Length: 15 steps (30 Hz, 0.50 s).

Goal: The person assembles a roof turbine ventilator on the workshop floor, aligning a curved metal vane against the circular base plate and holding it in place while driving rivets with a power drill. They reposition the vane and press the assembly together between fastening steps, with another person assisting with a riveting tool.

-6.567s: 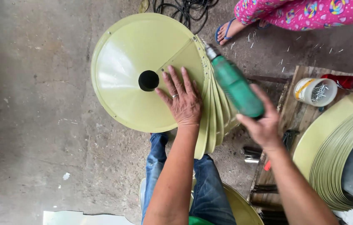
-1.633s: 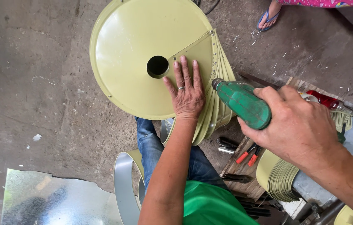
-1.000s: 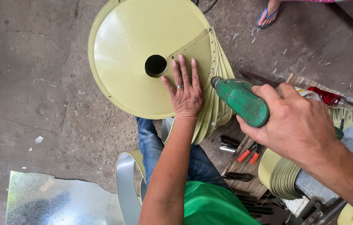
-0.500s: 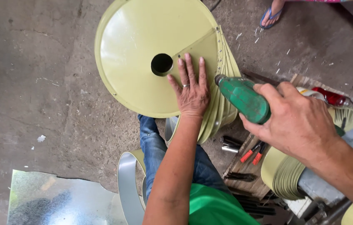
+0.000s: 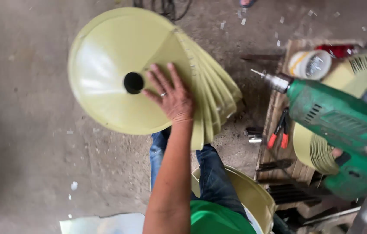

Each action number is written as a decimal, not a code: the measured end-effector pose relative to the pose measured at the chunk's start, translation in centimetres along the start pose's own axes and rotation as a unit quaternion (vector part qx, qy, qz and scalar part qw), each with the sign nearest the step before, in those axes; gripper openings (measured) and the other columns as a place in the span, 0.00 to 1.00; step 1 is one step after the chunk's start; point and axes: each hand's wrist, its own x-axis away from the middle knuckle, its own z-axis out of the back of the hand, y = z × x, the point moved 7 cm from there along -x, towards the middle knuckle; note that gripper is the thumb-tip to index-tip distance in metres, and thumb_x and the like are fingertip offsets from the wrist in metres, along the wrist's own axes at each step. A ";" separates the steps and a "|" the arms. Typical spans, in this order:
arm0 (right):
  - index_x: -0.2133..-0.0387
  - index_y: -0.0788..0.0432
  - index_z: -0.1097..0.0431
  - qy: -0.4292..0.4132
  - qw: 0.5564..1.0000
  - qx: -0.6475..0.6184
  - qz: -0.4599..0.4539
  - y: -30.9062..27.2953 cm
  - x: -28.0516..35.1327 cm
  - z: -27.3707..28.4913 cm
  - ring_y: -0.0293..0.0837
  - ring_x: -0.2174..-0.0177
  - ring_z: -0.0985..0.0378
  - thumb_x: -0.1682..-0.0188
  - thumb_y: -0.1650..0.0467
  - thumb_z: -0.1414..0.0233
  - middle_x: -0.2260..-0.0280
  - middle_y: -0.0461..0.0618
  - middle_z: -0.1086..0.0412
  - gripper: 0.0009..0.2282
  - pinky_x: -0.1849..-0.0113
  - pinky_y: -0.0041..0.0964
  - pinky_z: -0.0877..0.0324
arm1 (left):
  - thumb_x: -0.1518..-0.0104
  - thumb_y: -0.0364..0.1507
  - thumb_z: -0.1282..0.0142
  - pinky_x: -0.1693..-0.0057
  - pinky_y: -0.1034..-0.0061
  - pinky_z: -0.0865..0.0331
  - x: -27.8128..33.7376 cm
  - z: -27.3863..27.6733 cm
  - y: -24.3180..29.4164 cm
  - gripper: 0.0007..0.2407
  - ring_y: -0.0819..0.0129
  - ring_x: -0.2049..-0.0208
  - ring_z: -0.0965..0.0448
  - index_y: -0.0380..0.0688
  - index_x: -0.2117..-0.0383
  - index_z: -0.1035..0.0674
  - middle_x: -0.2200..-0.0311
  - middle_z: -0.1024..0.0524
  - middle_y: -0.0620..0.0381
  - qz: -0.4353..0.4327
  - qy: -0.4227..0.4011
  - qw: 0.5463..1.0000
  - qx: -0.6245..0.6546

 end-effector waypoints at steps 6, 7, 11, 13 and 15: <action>0.37 0.67 0.45 0.053 0.911 -0.398 -0.099 10.3 5.2 -12.8 0.39 0.81 0.29 0.47 0.53 0.43 0.69 0.56 0.31 0.35 0.77 0.36 0.30 | 0.31 0.31 0.56 0.29 0.32 0.76 -0.4 -0.3 -0.9 0.24 0.37 0.25 0.63 0.45 0.27 0.40 0.26 0.57 0.34 -0.018 0.023 0.999 -0.040; 0.36 0.67 0.46 0.061 0.877 -0.462 -0.114 11.2 5.5 -15.7 0.39 0.82 0.29 0.46 0.52 0.43 0.70 0.57 0.31 0.36 0.78 0.36 0.31 | 0.30 0.31 0.56 0.29 0.32 0.76 -0.3 -0.7 -1.1 0.24 0.37 0.25 0.64 0.45 0.27 0.39 0.26 0.57 0.33 -0.016 0.018 0.998 -0.051; 0.39 0.70 0.42 0.090 0.937 -0.251 -0.225 15.8 3.7 -15.3 0.43 0.82 0.26 0.57 0.52 0.42 0.72 0.61 0.29 0.40 0.79 0.43 0.27 | 0.33 0.31 0.54 0.29 0.31 0.76 -0.5 0.7 -0.5 0.27 0.35 0.25 0.65 0.44 0.26 0.39 0.26 0.59 0.31 -0.046 0.022 0.995 -0.083; 0.26 0.45 0.51 0.069 0.953 0.111 -0.273 18.2 3.6 -13.6 0.50 0.79 0.21 0.59 0.51 0.44 0.72 0.67 0.22 0.44 0.72 0.46 0.24 | 0.30 0.33 0.56 0.28 0.32 0.77 -0.9 0.3 -1.0 0.25 0.37 0.24 0.66 0.46 0.25 0.40 0.25 0.60 0.32 -0.006 -0.001 0.994 -0.107; 0.27 0.48 0.54 0.103 0.960 0.202 -0.164 18.4 2.5 -11.7 0.57 0.72 0.20 0.61 0.51 0.41 0.67 0.69 0.23 0.47 0.69 0.51 0.23 | 0.28 0.36 0.59 0.28 0.31 0.76 -1.0 0.6 -1.3 0.25 0.37 0.24 0.67 0.46 0.25 0.41 0.25 0.61 0.31 -0.001 -0.029 0.993 -0.112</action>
